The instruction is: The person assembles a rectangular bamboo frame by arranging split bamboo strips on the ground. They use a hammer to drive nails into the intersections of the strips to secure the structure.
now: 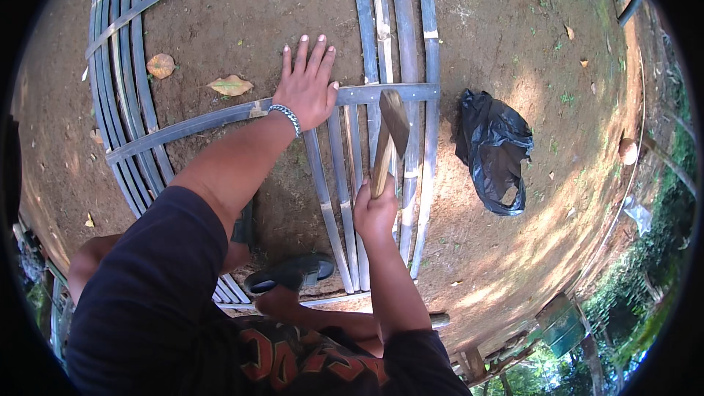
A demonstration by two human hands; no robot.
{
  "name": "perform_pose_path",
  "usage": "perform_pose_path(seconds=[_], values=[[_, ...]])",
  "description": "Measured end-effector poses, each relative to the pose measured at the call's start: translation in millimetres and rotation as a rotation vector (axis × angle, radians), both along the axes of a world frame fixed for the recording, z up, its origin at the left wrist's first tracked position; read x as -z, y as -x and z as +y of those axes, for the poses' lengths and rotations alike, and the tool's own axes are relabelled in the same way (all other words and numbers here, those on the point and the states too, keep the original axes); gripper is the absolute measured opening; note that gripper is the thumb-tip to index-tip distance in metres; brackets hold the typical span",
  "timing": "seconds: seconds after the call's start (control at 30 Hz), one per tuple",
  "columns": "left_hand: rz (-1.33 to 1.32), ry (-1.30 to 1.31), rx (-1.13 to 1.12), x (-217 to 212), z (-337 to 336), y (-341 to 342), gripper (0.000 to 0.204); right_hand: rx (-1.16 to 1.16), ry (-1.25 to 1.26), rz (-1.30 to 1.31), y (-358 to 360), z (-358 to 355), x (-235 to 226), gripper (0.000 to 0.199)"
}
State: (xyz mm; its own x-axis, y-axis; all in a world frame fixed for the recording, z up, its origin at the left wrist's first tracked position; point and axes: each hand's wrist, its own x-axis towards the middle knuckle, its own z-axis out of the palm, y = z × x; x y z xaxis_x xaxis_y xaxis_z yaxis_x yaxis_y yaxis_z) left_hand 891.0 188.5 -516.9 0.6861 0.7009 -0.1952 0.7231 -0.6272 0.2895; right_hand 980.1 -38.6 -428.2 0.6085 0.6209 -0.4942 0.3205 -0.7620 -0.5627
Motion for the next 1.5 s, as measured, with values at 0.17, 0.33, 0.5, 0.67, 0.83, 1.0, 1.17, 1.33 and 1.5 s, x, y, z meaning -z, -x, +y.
perform_pose_path(seconds=[0.17,0.33,0.5,0.67,0.83,1.0,1.17,1.33,1.5], values=[[-0.049,-0.027,-0.017,4.7,2.3,-1.1,0.067,-0.146,0.025,-0.033,-4.2,-5.6,15.2,0.022],[-0.124,0.020,-0.028,9.4,1.0,3.0,0.061,0.145,-0.150,-0.041,27.1,-25.5,10.7,0.022],[-0.335,0.122,-0.032,13.9,3.8,14.8,0.051,0.372,-0.052,-0.033,43.9,-40.2,25.2,0.031],[-0.353,0.053,0.075,5.7,3.7,17.0,0.038,0.402,-0.127,-0.049,52.9,-55.6,37.9,0.032],[-0.275,0.237,0.205,-5.7,13.0,-3.1,0.034,0.454,-0.184,0.000,58.0,-66.0,38.8,0.031],[0.129,0.582,0.278,-28.7,38.7,-52.0,0.033,0.477,-0.255,-0.006,60.2,-71.2,32.2,0.030],[0.128,0.703,0.303,-15.6,56.4,-59.9,0.034,0.521,-0.231,0.036,67.1,-73.9,22.5,0.029],[0.054,0.994,0.231,3.9,67.1,-55.2,0.032,0.515,-0.226,0.042,67.1,-81.2,22.2,0.029],[0.031,1.065,0.205,3.9,69.8,-54.1,0.034,0.524,-0.199,0.095,64.0,-80.3,22.8,0.032]])
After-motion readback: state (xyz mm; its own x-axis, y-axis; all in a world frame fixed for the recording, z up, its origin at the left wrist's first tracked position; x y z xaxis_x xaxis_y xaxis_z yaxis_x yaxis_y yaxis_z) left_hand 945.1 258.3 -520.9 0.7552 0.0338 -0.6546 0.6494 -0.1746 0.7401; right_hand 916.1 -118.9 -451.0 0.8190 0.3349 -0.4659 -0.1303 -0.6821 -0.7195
